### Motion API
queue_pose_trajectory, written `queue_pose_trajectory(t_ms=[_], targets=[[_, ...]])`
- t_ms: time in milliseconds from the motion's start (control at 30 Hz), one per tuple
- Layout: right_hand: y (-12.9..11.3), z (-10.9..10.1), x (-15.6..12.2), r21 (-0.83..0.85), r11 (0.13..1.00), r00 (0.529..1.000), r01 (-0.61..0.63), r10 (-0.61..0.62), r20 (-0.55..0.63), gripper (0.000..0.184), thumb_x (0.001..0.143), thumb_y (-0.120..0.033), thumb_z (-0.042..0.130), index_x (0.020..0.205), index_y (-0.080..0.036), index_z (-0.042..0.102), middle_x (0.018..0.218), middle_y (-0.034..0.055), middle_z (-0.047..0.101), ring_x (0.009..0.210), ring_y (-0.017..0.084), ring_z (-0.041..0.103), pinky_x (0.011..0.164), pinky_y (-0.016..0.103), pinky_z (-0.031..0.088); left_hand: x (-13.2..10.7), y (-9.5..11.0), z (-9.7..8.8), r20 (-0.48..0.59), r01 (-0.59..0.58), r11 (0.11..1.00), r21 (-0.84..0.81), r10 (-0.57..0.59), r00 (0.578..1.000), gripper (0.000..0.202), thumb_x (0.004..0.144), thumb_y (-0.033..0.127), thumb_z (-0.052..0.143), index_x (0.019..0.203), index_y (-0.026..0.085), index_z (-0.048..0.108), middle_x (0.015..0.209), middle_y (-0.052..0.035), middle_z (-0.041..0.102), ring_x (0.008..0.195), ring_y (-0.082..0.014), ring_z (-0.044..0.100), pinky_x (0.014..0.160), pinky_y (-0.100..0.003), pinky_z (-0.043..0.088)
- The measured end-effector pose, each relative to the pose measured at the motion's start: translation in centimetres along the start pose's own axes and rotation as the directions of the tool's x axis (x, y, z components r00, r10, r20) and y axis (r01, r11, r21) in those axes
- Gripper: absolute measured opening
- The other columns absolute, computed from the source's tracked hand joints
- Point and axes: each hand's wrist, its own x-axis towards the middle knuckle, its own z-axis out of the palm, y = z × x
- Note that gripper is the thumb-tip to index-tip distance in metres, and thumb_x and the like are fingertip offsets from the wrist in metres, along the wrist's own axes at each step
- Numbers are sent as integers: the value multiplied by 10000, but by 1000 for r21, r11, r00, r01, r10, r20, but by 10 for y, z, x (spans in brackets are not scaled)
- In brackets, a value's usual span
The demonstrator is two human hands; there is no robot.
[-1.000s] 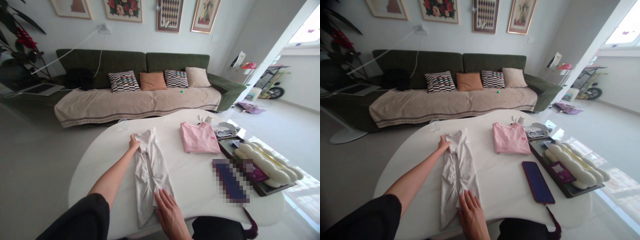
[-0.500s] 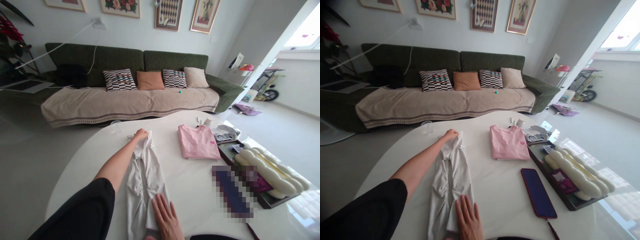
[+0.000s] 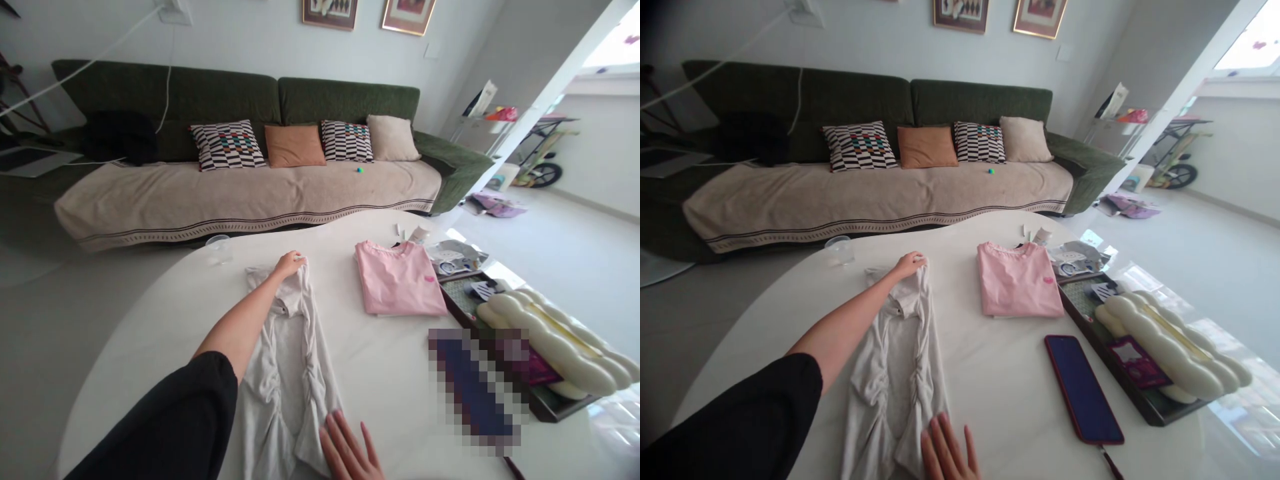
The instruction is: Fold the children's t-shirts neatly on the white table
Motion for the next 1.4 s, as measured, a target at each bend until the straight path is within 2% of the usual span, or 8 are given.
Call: queue_pose_trajectory(t_ms=[200,333,567,700,833,1000,1233,1400], targets=[[-8,-16,42,-14,998,995,-57,58,80,673,827,-310,464,1398,-151,145,1340,119,367,1226,253,359,935,404,404,-10,-10,-19,77,-10,990,140,-1,997,311,685,374,581,910,165,628,820,-33,668,750,-169,594,647,-210,414],[-24,-8,56,56,995,973,-78,63,223,796,700,-401,595,1372,-141,258,1387,174,244,1248,335,285,908,459,416,-21,-10,-31,114,-69,971,228,44,992,197,719,333,539,771,171,638,752,-17,660,734,-162,587,645,-206,395],[-12,-18,44,20,999,977,34,-37,208,630,678,-55,464,1281,-233,421,1391,121,263,1223,255,359,914,373,422,-31,0,-37,88,-94,943,320,69,994,254,823,380,412,943,242,589,898,-27,653,849,-181,578,701,-243,392],[-2,-47,49,82,989,968,120,-135,211,567,713,-164,504,1272,-228,435,1396,119,260,1255,284,292,938,397,393,-35,-1,-36,93,-38,933,358,5,996,241,821,380,422,897,240,603,930,-34,652,884,-191,576,708,-249,398],[-2,-55,56,165,972,941,168,-208,265,513,804,-321,490,1303,-258,389,1321,72,413,1187,209,425,943,348,399,-41,-4,-33,79,46,924,379,-82,994,292,810,434,427,922,230,604,929,-44,656,901,-196,577,715,-247,405],[-10,-35,66,67,997,963,-43,23,270,503,850,-177,384,1348,-199,313,1369,64,330,1240,171,343,967,316,381,-39,-7,-39,120,92,920,381,-147,982,397,767,503,440,939,189,612,943,-65,651,867,-207,588,683,-248,422],[-11,-1,59,11,976,914,-219,201,353,570,844,-279,403,1380,-200,226,1425,65,169,1297,236,189,988,417,346,-36,-12,-70,311,72,915,396,-207,927,214,687,335,570,748,150,659,685,-14,654,661,-162,602,565,-202,432],[-11,-1,57,23,972,898,-233,206,390,563,857,-288,373,1385,-216,195,1433,51,132,1307,225,158,1009,407,314,-50,-7,-68,171,87,871,483,-191,967,275,718,339,568,902,145,635,908,-110,643,908,-266,581,772,-351,448]])
